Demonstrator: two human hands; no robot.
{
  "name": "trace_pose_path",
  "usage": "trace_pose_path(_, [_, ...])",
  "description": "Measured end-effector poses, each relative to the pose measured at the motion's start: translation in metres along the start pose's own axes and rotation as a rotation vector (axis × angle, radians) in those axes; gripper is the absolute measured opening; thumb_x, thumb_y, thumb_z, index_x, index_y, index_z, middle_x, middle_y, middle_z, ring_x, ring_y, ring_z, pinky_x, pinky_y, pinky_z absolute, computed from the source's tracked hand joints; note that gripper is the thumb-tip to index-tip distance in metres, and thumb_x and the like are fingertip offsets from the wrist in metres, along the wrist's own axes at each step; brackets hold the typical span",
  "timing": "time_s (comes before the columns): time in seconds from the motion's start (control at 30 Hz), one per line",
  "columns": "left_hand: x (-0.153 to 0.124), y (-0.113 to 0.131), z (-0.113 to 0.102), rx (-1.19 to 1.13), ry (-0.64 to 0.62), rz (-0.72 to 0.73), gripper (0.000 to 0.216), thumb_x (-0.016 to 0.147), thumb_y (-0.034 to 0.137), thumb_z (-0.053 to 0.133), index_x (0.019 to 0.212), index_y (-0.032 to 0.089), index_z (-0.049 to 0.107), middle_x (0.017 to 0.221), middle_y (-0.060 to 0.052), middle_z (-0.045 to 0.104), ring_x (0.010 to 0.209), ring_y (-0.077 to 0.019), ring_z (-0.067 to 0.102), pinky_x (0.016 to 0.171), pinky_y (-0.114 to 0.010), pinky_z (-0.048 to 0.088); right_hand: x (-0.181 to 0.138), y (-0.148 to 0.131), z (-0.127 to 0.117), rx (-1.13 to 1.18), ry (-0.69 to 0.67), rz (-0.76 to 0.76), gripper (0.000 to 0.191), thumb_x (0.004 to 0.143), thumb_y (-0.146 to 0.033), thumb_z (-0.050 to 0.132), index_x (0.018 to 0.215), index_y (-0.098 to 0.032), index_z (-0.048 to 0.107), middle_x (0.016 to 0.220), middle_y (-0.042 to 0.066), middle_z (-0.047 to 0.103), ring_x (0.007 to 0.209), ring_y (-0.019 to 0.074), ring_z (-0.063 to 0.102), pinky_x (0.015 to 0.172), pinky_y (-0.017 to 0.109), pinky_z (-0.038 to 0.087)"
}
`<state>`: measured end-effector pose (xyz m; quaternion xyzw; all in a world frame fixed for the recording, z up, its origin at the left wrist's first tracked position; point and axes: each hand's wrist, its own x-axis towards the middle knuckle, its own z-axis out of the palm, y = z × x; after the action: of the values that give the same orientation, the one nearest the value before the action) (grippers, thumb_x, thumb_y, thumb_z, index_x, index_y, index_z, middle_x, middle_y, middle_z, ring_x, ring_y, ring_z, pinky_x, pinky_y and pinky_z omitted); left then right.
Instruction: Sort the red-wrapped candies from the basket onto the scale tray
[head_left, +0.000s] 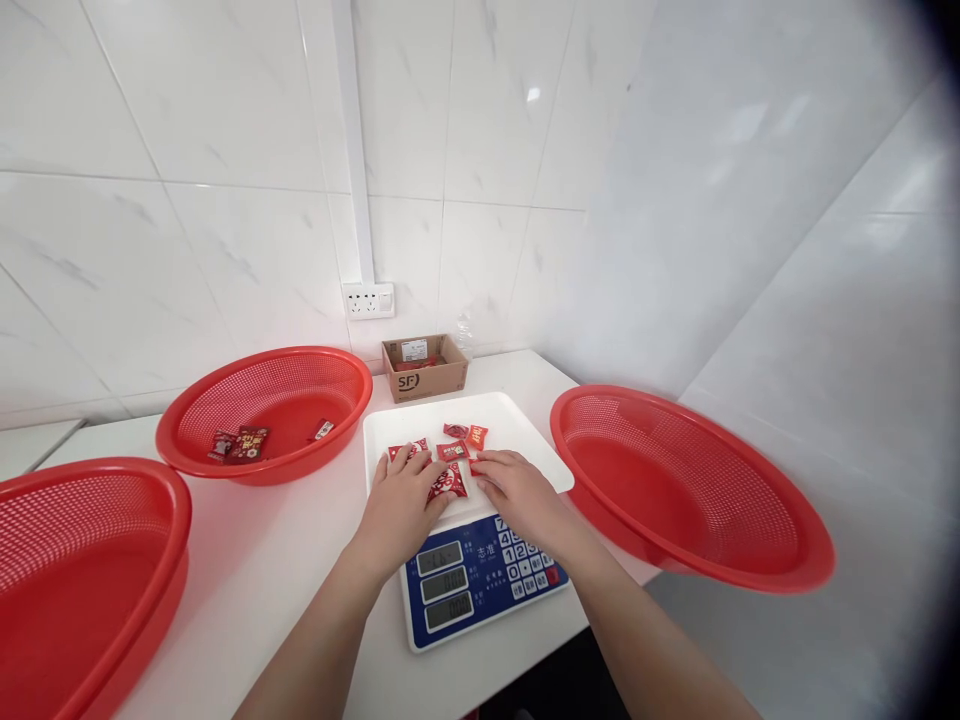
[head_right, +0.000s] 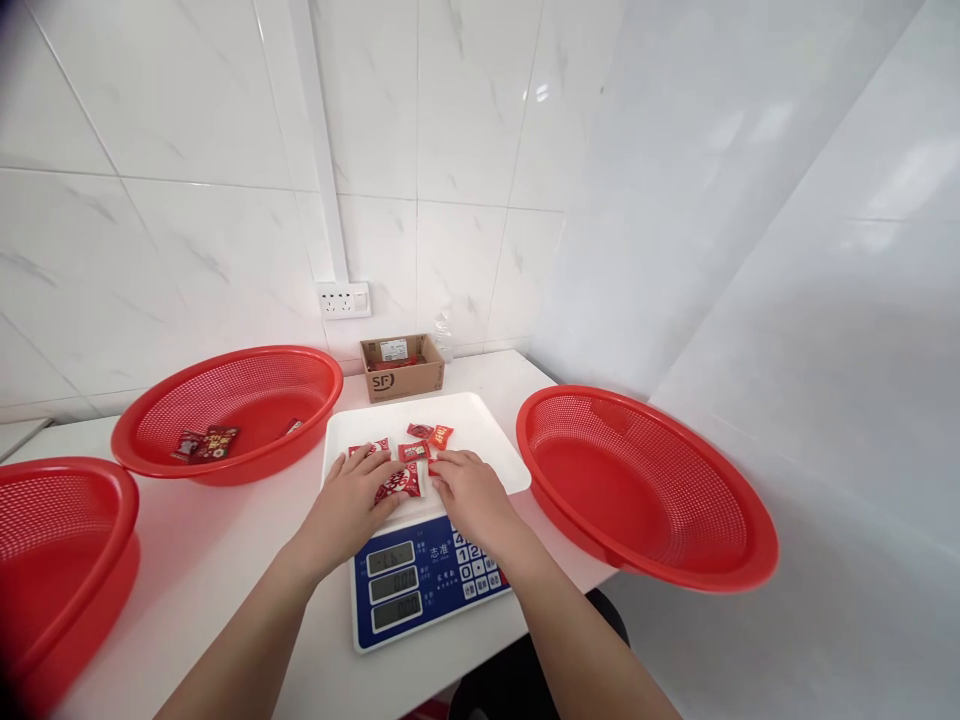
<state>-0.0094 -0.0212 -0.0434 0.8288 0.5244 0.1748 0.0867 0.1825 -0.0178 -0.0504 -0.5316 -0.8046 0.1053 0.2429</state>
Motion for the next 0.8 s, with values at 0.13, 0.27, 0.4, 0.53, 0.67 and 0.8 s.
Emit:
trace_pose_path(0.13, [0.0, 0.001, -0.002, 0.028, -0.015, -0.042, 0.036, 0.087, 0.037, 0.046, 0.119, 0.026, 0.056, 0.132, -0.007, 0.051, 0.13, -0.0315, 0.032, 0.105, -0.055, 0.021, 0.005, 0.002, -0.005, -0.075, -0.043, 0.09, 0.03, 0.086, -0.019, 0.044, 0.106, -0.021, 0.065, 0.106, 0.008, 0.063, 0.102, 0.0237, 0.054, 0.086, 0.036, 0.043])
trace_pose_path(0.27, [0.0, 0.002, -0.005, 0.024, -0.039, -0.035, 0.037, 0.086, 0.037, 0.048, 0.121, 0.026, 0.055, 0.134, -0.008, 0.05, 0.131, -0.0316, 0.031, 0.106, -0.054, 0.021, 0.014, 0.001, -0.003, -0.093, -0.039, 0.085, 0.031, 0.086, -0.019, 0.043, 0.111, -0.02, 0.063, 0.114, 0.008, 0.061, 0.104, 0.0226, 0.051, 0.088, 0.035, 0.041])
trace_pose_path(0.4, [0.0, 0.002, -0.007, 0.003, -0.058, -0.015, 0.037, 0.085, 0.035, 0.05, 0.121, 0.026, 0.056, 0.135, -0.009, 0.048, 0.132, -0.0317, 0.03, 0.106, -0.055, 0.022, 0.026, -0.006, 0.006, -0.134, -0.059, -0.075, 0.039, 0.087, -0.013, 0.039, 0.119, -0.024, 0.057, 0.129, 0.004, 0.053, 0.114, 0.0224, 0.045, 0.093, 0.038, 0.037])
trace_pose_path(0.53, [-0.001, 0.0, -0.006, -0.018, -0.043, -0.01, 0.035, 0.085, 0.034, 0.051, 0.118, 0.027, 0.057, 0.134, -0.009, 0.049, 0.131, -0.0313, 0.031, 0.106, -0.056, 0.022, 0.032, -0.005, 0.009, -0.134, -0.107, -0.097, 0.039, 0.086, -0.012, 0.039, 0.116, -0.026, 0.06, 0.125, 0.002, 0.058, 0.114, 0.024, 0.045, 0.09, 0.042, 0.038])
trace_pose_path(0.67, [0.0, -0.003, -0.006, -0.054, -0.039, -0.002, 0.031, 0.085, 0.031, 0.051, 0.113, 0.026, 0.061, 0.133, -0.008, 0.05, 0.131, -0.0304, 0.031, 0.106, -0.054, 0.023, 0.026, 0.005, 0.001, -0.035, -0.066, -0.077, 0.036, 0.08, -0.005, 0.041, 0.1, -0.021, 0.067, 0.11, 0.005, 0.066, 0.108, 0.0214, 0.05, 0.091, 0.039, 0.039])
trace_pose_path(0.8, [0.001, -0.006, -0.004, -0.075, -0.016, 0.012, 0.03, 0.084, 0.019, 0.047, 0.108, 0.028, 0.064, 0.136, -0.007, 0.046, 0.133, -0.0298, 0.028, 0.105, -0.053, 0.028, 0.015, 0.009, -0.009, 0.148, -0.127, -0.071, 0.037, 0.072, 0.002, 0.039, 0.077, -0.02, 0.068, 0.097, 0.004, 0.068, 0.098, 0.0173, 0.057, 0.088, 0.033, 0.044])
